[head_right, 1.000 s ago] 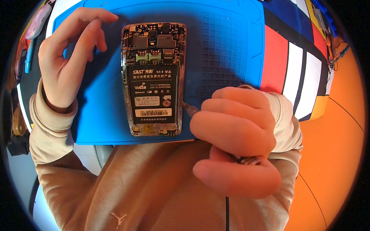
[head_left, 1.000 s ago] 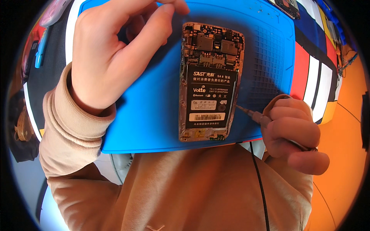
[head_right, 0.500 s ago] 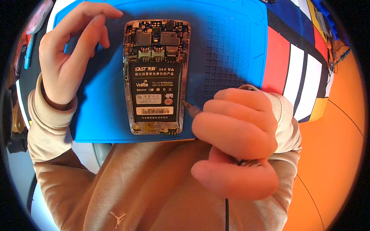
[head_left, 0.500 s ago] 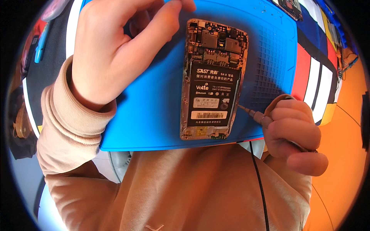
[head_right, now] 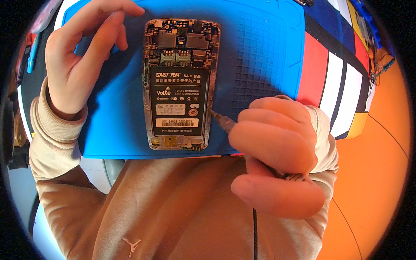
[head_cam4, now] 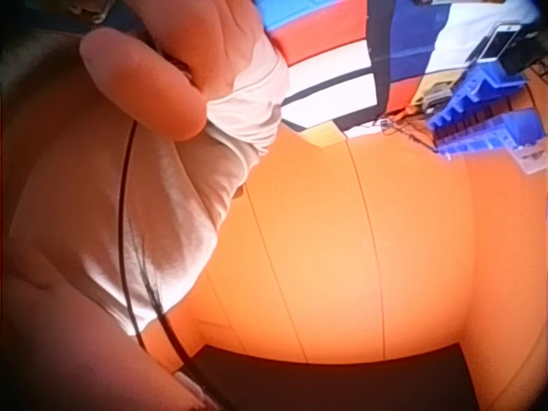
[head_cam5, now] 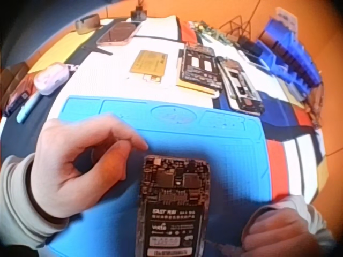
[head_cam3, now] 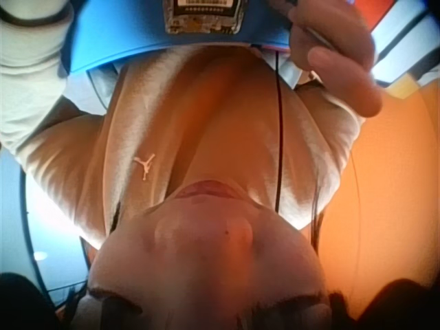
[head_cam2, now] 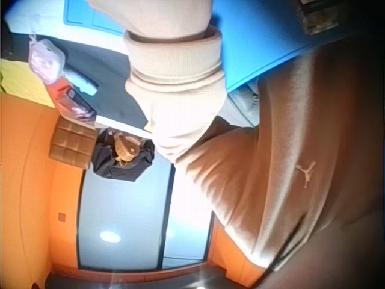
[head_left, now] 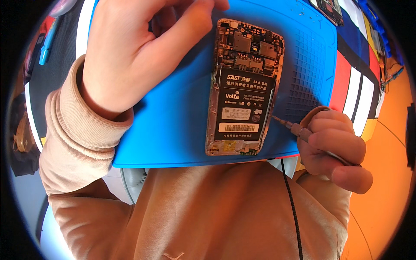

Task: The person uses a screwdriver to remove screws from a disassembled mobile phone placed on a blue mat. They then remove the battery and set it aside, followed by handling the motherboard and other internal components.

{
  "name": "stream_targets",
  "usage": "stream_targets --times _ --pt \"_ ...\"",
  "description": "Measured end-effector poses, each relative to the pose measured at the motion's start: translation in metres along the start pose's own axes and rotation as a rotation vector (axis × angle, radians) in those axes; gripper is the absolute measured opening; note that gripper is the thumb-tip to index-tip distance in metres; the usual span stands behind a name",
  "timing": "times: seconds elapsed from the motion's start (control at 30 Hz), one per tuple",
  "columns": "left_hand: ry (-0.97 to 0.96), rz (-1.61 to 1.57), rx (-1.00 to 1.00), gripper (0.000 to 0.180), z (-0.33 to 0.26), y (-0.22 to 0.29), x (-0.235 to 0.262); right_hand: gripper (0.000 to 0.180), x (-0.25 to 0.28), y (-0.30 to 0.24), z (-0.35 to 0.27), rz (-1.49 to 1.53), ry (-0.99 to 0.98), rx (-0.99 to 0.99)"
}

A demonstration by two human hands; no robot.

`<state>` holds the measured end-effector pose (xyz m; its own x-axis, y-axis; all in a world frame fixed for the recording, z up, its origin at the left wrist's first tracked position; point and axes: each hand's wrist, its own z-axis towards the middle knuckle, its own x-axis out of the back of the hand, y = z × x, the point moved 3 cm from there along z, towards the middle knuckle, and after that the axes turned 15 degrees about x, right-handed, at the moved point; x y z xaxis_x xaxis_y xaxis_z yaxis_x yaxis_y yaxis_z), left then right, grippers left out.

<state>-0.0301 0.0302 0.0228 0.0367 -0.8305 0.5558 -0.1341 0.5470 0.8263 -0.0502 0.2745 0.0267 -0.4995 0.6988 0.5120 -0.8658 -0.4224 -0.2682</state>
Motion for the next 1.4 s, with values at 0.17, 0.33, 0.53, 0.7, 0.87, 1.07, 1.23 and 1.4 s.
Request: stream_targets --times 0.17,0.33,0.53,0.7,0.87,1.07,1.23,1.4 --pt "0.0 -0.04 0.002 0.014 0.0 0.0 -0.001 0.03 0.0 -0.001 0.002 -0.003 -0.01 -0.018" --pt "0.039 -0.001 -0.056 0.014 -0.005 0.002 -0.001 0.031 0.001 -0.001 0.004 -0.01 -0.022 -0.054" --pt "0.002 -0.05 -0.032 0.014 -0.001 -0.004 -0.001 0.031 0.007 -0.005 0.01 -0.051 -0.078 -0.185" --pt "0.02 0.007 -0.076 0.015 -0.003 -0.005 0.0 0.032 0.014 -0.006 0.013 -0.098 -0.156 -0.294" --pt "0.021 0.02 -0.074 0.015 -0.004 -0.001 -0.002 0.033 0.014 -0.005 0.014 -0.121 -0.191 -0.335" --pt "0.008 -0.022 -0.047 0.014 -0.004 -0.001 0.0 0.034 0.01 -0.005 0.015 -0.174 -0.26 -0.317" --pt "0.078 0.12 -0.092 0.013 -0.008 0.003 -0.003 0.035 0.009 -0.005 0.016 -0.133 -0.207 -0.352" --pt "0.105 0.208 -0.072 0.012 -0.011 0.007 -0.004 0.036 0.009 -0.005 0.017 -0.133 -0.218 -0.359"
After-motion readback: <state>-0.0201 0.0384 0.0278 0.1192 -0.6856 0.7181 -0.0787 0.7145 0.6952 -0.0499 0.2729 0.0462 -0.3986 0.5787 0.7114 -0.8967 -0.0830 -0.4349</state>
